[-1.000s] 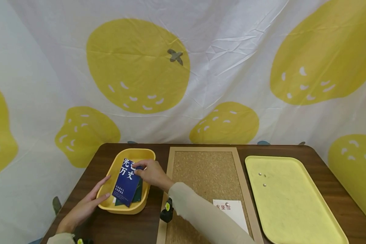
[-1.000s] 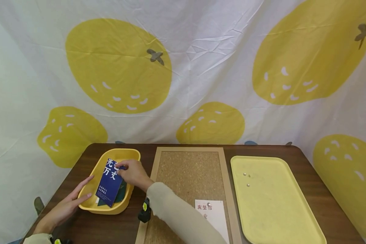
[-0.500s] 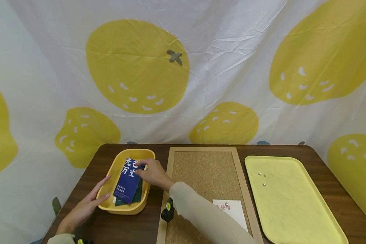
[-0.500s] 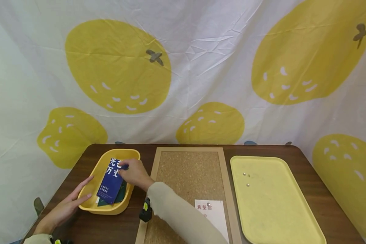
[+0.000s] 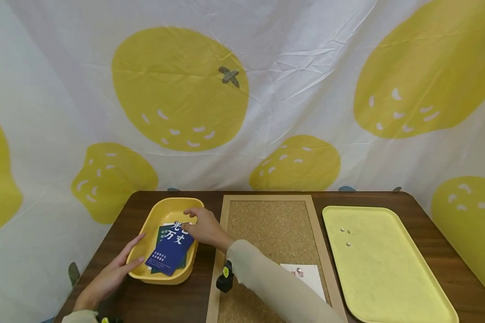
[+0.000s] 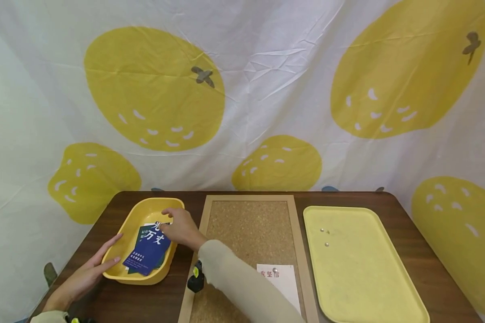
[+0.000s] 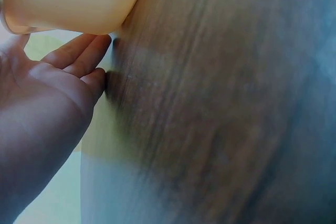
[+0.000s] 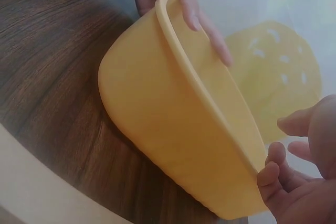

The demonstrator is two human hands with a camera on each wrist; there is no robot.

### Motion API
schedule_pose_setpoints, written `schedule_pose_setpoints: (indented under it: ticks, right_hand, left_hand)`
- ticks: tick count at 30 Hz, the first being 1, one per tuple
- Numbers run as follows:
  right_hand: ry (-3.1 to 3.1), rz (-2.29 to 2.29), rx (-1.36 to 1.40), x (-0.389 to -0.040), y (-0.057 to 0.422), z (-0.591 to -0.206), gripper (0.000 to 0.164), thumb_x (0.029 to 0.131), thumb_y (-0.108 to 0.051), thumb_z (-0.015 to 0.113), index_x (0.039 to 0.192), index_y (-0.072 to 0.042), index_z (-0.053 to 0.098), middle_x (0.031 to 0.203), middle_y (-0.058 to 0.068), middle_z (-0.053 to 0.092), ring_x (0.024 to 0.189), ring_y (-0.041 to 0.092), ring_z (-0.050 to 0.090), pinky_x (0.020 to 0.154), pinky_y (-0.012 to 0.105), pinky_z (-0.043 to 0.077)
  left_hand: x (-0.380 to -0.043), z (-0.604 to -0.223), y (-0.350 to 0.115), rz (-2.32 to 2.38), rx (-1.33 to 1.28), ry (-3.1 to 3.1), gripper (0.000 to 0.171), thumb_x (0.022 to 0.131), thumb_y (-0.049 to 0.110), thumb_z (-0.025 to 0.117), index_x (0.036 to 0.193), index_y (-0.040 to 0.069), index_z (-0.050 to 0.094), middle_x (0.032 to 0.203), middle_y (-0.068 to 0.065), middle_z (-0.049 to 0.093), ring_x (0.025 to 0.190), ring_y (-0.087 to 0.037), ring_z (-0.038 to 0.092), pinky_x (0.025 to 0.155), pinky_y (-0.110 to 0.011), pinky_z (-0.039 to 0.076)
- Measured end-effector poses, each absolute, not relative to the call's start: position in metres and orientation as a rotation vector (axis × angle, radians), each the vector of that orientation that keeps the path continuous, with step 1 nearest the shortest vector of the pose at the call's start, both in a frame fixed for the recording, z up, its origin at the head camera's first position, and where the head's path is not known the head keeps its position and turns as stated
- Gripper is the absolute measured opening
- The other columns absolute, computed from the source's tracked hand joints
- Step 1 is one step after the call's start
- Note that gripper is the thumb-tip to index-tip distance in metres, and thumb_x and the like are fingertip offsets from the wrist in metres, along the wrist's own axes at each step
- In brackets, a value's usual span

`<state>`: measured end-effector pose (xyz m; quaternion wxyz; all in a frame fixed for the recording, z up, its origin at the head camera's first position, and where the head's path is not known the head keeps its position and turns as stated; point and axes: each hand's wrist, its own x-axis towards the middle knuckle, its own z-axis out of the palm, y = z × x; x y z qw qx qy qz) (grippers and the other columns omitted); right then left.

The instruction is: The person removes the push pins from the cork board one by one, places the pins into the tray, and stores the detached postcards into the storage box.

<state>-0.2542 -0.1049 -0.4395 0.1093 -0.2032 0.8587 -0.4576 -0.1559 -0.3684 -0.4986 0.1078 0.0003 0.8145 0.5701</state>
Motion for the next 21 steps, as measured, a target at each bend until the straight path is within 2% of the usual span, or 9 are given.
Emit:
schedule_pose_setpoints:
  ticks: [9, 17, 19, 21]
  right_hand:
    - [2.543, -1.321, -0.691, -0.256, -0.093, -0.438, 0.035, 0.093, -0.021, 0.069, 0.127, -0.013, 0.064, 0.118, 0.009, 0.064, 0.09, 0.014, 0.059, 0.073, 0.024, 0.053]
    - [2.556, -1.332, -0.751, -0.257, -0.081, -0.434, 0.025, 0.092, -0.018, 0.069, 0.117, -0.011, 0.069, 0.105, 0.005, 0.066, 0.086, 0.012, 0.057, 0.068, 0.023, 0.049]
    - [2.544, -1.345, -0.775, -0.257, -0.077, -0.434, 0.023, 0.093, -0.017, 0.069, 0.115, -0.01, 0.07, 0.101, 0.003, 0.065, 0.083, 0.011, 0.056, 0.067, 0.022, 0.048]
    - [2.531, -1.352, -0.792, -0.257, -0.073, -0.435, 0.022, 0.093, -0.017, 0.069, 0.113, -0.009, 0.07, 0.095, 0.0, 0.064, 0.08, 0.01, 0.055, 0.064, 0.022, 0.048]
  left_hand:
    - [-0.154, -0.497, -0.367, 1.675, 0.053, 2.408, 0.07, 0.102, 0.022, 0.054, 0.159, 0.015, 0.014, 0.165, -0.02, -0.002, 0.149, -0.045, -0.003, 0.114, -0.068, 0.003]
    - [-0.155, -0.498, -0.367, 1.696, 0.021, 2.393, 0.07, 0.102, 0.023, 0.054, 0.159, 0.016, 0.014, 0.165, -0.018, -0.003, 0.149, -0.043, -0.004, 0.114, -0.069, 0.002]
    - [-0.155, -0.498, -0.367, 1.683, 0.028, 2.402, 0.07, 0.102, 0.023, 0.054, 0.16, 0.017, 0.014, 0.166, -0.017, -0.002, 0.149, -0.043, -0.003, 0.117, -0.063, 0.006]
    - [-0.154, -0.498, -0.368, 1.679, 0.049, 2.408, 0.07, 0.102, 0.023, 0.054, 0.16, 0.018, 0.014, 0.166, -0.017, -0.001, 0.149, -0.042, -0.001, 0.121, -0.041, 0.016]
